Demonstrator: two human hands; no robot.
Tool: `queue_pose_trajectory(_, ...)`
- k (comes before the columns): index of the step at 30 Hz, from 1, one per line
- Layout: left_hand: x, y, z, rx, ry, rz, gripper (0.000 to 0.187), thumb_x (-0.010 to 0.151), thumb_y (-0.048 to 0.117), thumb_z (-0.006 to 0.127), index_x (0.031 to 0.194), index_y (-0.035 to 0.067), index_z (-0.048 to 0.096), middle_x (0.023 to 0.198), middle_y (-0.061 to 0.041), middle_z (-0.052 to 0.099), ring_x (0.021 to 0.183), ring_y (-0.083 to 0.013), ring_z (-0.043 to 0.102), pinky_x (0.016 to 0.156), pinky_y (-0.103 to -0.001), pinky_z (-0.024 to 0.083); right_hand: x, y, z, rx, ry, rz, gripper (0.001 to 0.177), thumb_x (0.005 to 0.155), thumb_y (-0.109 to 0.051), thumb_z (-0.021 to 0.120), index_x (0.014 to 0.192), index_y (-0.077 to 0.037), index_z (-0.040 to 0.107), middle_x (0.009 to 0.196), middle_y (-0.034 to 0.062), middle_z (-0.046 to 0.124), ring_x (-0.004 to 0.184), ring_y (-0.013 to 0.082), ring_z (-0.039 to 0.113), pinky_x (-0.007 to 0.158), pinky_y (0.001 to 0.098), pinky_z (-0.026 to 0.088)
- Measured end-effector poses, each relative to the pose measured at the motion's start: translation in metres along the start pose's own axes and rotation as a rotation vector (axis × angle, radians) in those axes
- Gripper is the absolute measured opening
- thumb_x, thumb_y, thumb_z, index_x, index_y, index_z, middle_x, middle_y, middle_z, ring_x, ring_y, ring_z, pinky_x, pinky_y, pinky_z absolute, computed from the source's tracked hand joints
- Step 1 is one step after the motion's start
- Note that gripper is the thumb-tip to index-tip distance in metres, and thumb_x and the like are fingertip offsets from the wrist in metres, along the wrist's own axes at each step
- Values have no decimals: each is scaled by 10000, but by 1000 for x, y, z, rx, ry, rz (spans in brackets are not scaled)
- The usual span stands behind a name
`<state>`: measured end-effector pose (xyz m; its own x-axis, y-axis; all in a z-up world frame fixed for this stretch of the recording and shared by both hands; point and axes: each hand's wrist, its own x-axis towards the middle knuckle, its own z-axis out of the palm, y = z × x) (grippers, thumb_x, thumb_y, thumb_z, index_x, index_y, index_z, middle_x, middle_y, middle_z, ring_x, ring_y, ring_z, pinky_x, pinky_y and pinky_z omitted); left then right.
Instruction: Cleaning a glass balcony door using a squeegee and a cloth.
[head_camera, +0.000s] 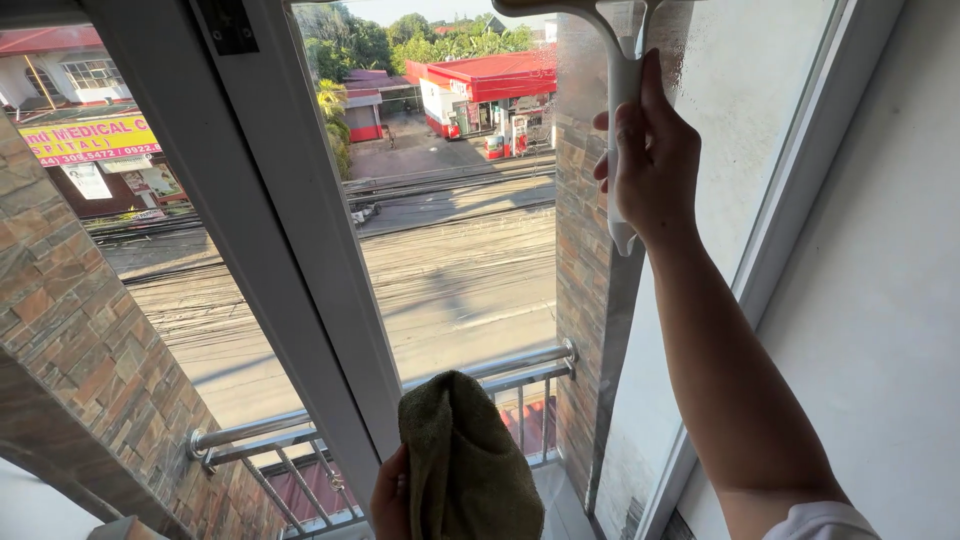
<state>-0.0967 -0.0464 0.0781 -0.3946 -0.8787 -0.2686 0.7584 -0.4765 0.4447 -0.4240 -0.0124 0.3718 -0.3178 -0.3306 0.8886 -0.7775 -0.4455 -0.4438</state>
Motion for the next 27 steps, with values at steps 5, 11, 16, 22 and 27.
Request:
queue_pose_trajectory(5,-4,0,10,-18,-29,-52,530,937,342,488,1215,-79,649,1062,-239,724,915,-340,730,862,-487,608,-6,6,4,14,-9,13,525,1195,-142,445,1684,-132,256,985,102,735,579,89,648,493,243,558)
queue_pose_trajectory(11,-15,-2,22,16,-79,-146,543,931,403,504,1224,-30,649,1046,-221,731,878,-332,738,827,-484,622,-57,21,9,-54,-31,24,533,1181,-168,438,1674,-127,240,978,95,724,604,78,654,563,244,558)
queue_pose_trajectory(16,-25,3,26,-12,-164,-133,552,929,407,480,1223,-25,658,1048,-205,744,893,-326,744,827,-484,621,-191,75,20,-41,-54,157,550,1135,-236,457,1645,-150,272,950,104,724,618,77,675,539,229,601)
queue_pose_trajectory(22,-27,4,3,-64,-283,-96,527,971,397,465,1216,-30,654,1067,-214,735,919,-338,745,835,-498,622,-316,103,9,-70,-112,304,559,1080,-213,489,1610,-144,324,900,84,733,588,73,676,528,236,590)
queue_pose_trajectory(27,-30,-8,5,-136,-340,-143,526,995,399,476,1237,-31,658,1096,-214,730,939,-344,741,831,-485,623,-334,90,-21,-68,-167,391,566,1057,-172,525,1596,-128,358,925,90,724,604,67,659,543,236,576)
